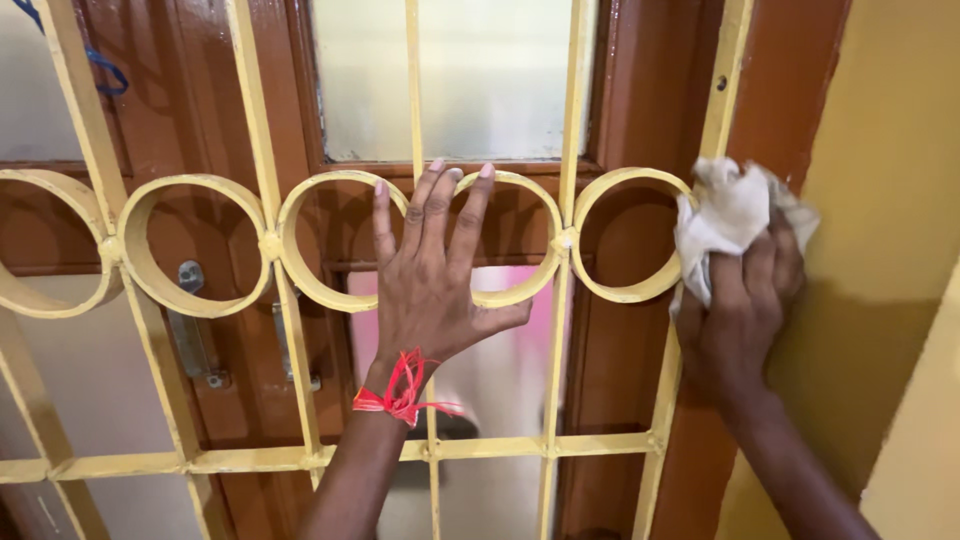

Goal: The person wipes the surface of a wooden door with a white cloth. They clean the frosted glass panels and the yellow metal security grille attached to the door, moving the cloth in circular and linear motions.

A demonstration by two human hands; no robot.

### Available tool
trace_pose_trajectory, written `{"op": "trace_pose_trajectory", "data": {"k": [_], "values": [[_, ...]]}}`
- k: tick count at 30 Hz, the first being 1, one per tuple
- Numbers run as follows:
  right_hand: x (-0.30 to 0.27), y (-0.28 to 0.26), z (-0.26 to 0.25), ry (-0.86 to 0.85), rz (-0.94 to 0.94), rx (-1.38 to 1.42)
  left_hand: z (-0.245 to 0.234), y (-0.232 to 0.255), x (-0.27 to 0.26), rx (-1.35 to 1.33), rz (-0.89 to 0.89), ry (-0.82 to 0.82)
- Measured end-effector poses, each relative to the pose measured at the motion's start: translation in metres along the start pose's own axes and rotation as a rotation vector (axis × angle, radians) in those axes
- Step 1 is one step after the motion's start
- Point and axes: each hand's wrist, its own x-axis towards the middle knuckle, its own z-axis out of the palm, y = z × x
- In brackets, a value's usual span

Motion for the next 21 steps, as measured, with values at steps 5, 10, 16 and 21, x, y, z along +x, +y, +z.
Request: {"op": "trace_pose_trajectory", "data": {"k": [5, 10, 16, 21], "values": [[-0.034, 0.005, 0.005, 0.013, -0.04, 0.081, 0.002, 0.0, -0.002, 0.012, 0.004, 0.014], [-0.044, -0.021, 0.0, -0.117, -0.07, 0.019, 0.002, -0.004, -0.002, 0.0, 0.014, -0.007], [-0.006, -0.066, -0.002, -0.058, -0.162, 0.143, -0.013, -0.027, -0.018, 0.098, 0.011, -0.108], [0.038, -0.09, 0.009, -0.047, -0.333, 0.114, -0.034, -0.058, -0.032, 0.151, -0.076, -0.067]]}}
